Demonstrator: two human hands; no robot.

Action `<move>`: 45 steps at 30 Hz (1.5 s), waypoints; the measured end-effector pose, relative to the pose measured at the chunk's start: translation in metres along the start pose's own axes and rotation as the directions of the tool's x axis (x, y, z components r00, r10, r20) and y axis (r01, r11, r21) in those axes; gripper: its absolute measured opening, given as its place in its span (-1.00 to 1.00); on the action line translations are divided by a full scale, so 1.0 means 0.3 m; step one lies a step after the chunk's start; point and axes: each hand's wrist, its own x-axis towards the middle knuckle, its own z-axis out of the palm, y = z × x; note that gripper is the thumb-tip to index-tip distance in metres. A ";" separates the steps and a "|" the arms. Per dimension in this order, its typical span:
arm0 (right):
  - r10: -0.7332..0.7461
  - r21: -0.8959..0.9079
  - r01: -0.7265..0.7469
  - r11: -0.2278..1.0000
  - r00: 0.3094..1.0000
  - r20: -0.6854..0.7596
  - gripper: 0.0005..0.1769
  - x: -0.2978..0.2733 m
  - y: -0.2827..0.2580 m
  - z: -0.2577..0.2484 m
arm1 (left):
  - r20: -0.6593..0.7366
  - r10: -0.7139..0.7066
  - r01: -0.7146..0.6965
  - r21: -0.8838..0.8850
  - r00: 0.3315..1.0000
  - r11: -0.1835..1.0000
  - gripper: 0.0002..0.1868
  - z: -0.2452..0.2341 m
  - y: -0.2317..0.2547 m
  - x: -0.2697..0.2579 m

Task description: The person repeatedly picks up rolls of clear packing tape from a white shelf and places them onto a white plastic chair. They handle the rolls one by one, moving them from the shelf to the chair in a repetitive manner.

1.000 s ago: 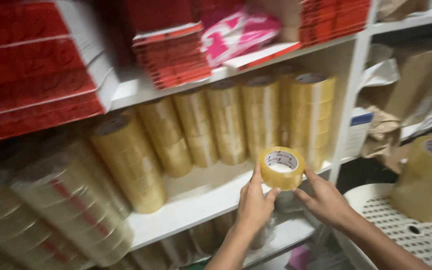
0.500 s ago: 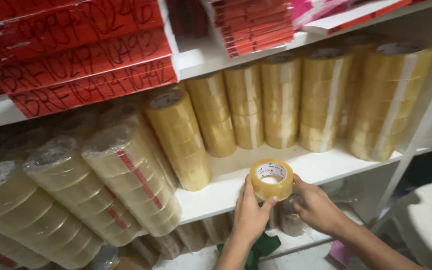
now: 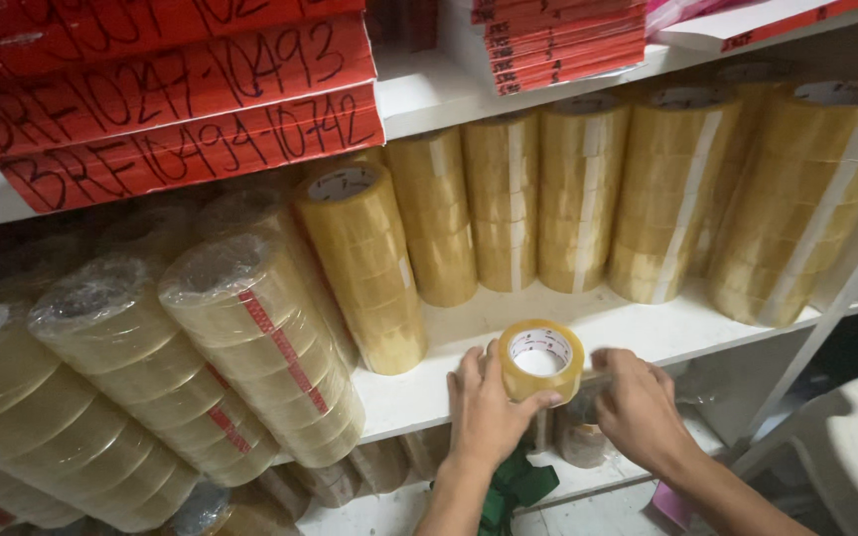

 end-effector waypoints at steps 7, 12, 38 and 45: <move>-0.079 -0.023 0.085 0.996 0.978 0.192 0.19 -0.026 -0.082 -0.019 | 0.103 -0.162 0.164 -0.016 0.981 0.986 0.12 -0.037 -0.038 0.042; -0.289 -0.122 0.306 0.944 0.947 0.139 0.07 -0.084 -0.094 -0.002 | -0.035 -0.379 0.345 -0.342 0.925 0.874 -0.52 -0.048 -0.138 0.053; -0.167 0.185 0.159 0.970 0.986 0.029 -0.01 -0.059 -0.051 -0.023 | 0.034 -0.257 0.253 -0.339 0.966 0.906 -0.13 -0.052 0.062 0.037; -0.101 0.136 0.060 0.989 0.942 0.321 0.06 -0.118 -0.123 -0.041 | 0.125 -0.251 0.277 -0.291 0.960 0.916 -0.13 -0.037 0.050 0.032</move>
